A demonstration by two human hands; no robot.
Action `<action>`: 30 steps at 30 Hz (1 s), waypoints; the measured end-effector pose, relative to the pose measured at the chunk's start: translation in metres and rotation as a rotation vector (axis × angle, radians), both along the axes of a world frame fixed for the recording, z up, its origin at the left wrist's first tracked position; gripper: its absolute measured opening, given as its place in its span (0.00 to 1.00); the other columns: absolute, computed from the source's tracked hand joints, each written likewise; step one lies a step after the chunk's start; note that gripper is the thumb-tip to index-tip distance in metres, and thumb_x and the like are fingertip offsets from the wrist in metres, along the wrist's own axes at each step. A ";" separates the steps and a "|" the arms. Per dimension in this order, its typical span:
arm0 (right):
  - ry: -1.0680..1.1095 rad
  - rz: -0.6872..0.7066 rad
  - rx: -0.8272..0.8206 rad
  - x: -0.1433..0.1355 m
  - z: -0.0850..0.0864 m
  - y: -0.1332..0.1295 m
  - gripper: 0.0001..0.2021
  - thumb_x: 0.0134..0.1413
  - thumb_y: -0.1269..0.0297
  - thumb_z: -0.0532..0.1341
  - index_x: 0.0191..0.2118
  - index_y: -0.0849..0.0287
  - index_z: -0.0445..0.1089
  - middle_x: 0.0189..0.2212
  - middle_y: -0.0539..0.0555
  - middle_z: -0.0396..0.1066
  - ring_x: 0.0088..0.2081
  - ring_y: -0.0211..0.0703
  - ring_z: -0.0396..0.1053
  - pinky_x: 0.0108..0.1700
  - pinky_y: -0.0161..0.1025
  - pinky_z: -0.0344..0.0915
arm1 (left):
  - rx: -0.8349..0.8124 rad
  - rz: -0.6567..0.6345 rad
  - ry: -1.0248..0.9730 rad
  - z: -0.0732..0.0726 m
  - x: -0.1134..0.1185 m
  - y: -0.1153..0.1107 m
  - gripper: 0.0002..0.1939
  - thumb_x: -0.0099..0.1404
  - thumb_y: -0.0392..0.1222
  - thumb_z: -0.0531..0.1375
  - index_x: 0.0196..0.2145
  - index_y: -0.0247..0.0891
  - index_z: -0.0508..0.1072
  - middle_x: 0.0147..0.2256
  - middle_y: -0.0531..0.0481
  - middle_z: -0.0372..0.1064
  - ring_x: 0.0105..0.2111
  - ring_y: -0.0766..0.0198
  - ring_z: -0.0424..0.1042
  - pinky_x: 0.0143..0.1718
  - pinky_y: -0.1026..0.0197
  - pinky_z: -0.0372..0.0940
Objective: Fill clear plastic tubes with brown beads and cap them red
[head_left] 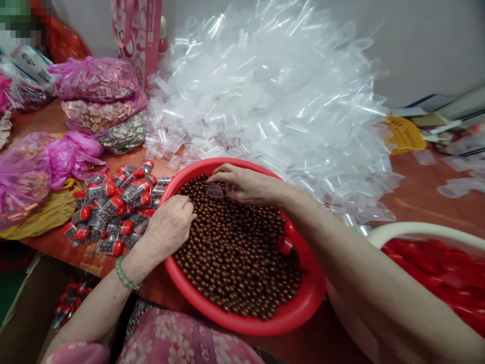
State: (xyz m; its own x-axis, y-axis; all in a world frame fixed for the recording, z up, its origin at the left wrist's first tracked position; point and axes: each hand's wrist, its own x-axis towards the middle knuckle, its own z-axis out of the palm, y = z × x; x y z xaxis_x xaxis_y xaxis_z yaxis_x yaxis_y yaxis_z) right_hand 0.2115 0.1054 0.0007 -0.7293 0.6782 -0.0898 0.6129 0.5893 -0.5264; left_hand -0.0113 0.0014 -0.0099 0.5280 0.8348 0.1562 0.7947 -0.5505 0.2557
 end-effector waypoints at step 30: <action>0.033 0.137 -0.121 -0.026 -0.026 -0.075 0.15 0.49 0.77 0.53 0.45 0.63 0.66 0.38 0.59 0.72 0.38 0.47 0.71 0.43 0.45 0.67 | 0.021 -0.065 0.030 -0.004 0.000 0.002 0.13 0.70 0.36 0.48 0.36 0.32 0.71 0.37 0.42 0.71 0.41 0.56 0.69 0.47 0.53 0.65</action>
State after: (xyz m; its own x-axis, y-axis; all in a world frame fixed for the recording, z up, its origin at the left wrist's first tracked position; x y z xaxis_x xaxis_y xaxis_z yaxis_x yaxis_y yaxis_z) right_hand 0.1854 0.0308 -0.0250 -0.8180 0.5581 -0.1391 0.5124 0.5972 -0.6171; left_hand -0.0110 0.0032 -0.0143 0.5858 0.7952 0.1565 0.7642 -0.6063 0.2202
